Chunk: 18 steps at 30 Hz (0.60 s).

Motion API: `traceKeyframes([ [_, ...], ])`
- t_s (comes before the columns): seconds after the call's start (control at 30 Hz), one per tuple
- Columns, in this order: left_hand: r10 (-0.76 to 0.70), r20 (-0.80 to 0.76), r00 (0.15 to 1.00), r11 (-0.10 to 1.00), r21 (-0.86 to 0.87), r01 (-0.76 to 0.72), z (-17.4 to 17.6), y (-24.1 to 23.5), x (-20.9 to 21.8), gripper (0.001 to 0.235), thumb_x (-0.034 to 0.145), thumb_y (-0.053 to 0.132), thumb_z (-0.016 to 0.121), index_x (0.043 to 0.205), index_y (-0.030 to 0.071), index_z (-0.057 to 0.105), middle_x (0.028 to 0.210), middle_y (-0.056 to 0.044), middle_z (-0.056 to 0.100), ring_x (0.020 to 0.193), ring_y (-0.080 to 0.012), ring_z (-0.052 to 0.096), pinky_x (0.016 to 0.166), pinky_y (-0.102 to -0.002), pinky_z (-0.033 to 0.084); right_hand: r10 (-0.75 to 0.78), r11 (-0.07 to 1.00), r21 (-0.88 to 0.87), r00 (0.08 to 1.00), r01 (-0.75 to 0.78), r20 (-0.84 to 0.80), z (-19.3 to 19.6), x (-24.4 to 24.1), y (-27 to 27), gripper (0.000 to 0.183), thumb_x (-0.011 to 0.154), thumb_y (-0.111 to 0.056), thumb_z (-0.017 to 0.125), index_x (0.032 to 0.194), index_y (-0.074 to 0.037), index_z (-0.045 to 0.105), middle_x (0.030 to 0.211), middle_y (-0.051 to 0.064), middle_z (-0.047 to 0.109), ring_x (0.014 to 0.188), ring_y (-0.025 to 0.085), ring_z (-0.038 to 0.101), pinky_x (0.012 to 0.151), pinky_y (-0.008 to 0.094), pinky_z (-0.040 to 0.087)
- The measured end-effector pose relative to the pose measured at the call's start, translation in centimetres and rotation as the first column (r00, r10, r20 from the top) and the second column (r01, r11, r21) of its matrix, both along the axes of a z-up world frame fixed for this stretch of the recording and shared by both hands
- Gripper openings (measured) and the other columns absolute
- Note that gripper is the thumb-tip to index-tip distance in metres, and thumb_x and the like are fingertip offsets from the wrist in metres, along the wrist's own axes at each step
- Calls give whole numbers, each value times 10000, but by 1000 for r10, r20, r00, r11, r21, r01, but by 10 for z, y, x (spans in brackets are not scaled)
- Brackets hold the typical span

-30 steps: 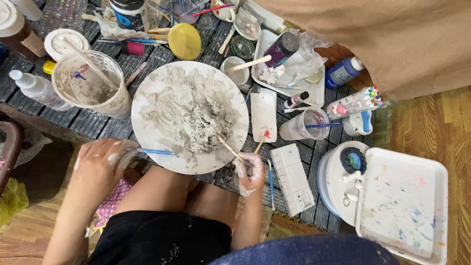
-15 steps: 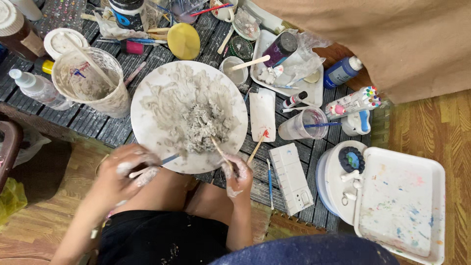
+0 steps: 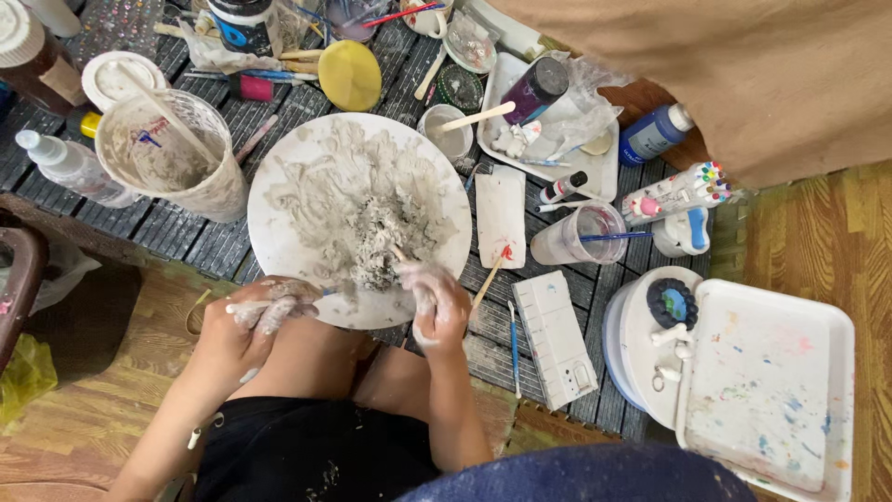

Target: The person kneads and mixes a grey clay-like substance on a white plate using their hands and wooden sticks. They alternate between using their hands and the sticks to blend the material, occasionally scraping residue from their fingers.

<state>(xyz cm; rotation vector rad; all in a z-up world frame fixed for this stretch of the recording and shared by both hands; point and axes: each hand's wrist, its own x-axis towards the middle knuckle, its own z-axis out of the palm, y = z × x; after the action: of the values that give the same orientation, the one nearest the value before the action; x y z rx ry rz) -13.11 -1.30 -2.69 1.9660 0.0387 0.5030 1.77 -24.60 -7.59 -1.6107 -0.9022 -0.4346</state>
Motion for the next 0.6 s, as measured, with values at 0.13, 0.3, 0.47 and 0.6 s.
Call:
traceKeyframes([
  [0.13, 41, 46, 998, 974, -227, -29, -5, 1, -2, 185, 1036, 7, 519, 990, 55, 691, 998, -79, 761, 835, -183, 744, 771, -314, 608, 282, 905, 357, 955, -232, -95, 19, 31, 17, 283, 1175, -163, 431, 964, -68, 594, 815, 17, 613, 564, 84, 546, 492, 275, 507],
  [0.3, 42, 11, 999, 994, -106, -40, -17, -18, 19, 101, 991, 28, 585, 999, 65, 678, 995, -115, 757, 879, -226, 770, 727, -326, 601, 91, 964, 266, 923, 13, -374, 65, 29, 15, 299, 1119, -257, 434, 928, -42, 516, 731, 50, 527, 558, 103, 509, 462, 264, 391],
  [0.47, 5, 205, 979, 990, 136, -33, -18, -29, 24, 139, 900, -14, 604, 1028, 26, 641, 1014, -188, 700, 940, -361, 704, 811, -404, 580, 25, 901, 407, 918, 151, -397, 72, 50, -10, 380, 1117, -358, 410, 847, -97, 464, 631, 13, 467, 474, 68, 404, 414, 219, 291],
  [0.6, 68, 88, 994, 991, 106, -77, -11, -27, 27, 171, 898, -23, 593, 1058, 10, 643, 1014, -165, 707, 886, -328, 714, 771, -373, 582, -149, 918, 273, 887, 288, -436, 46, 70, -14, 409, 1128, -374, 425, 841, -90, 491, 653, 18, 488, 517, 95, 428, 449, 240, 325],
])
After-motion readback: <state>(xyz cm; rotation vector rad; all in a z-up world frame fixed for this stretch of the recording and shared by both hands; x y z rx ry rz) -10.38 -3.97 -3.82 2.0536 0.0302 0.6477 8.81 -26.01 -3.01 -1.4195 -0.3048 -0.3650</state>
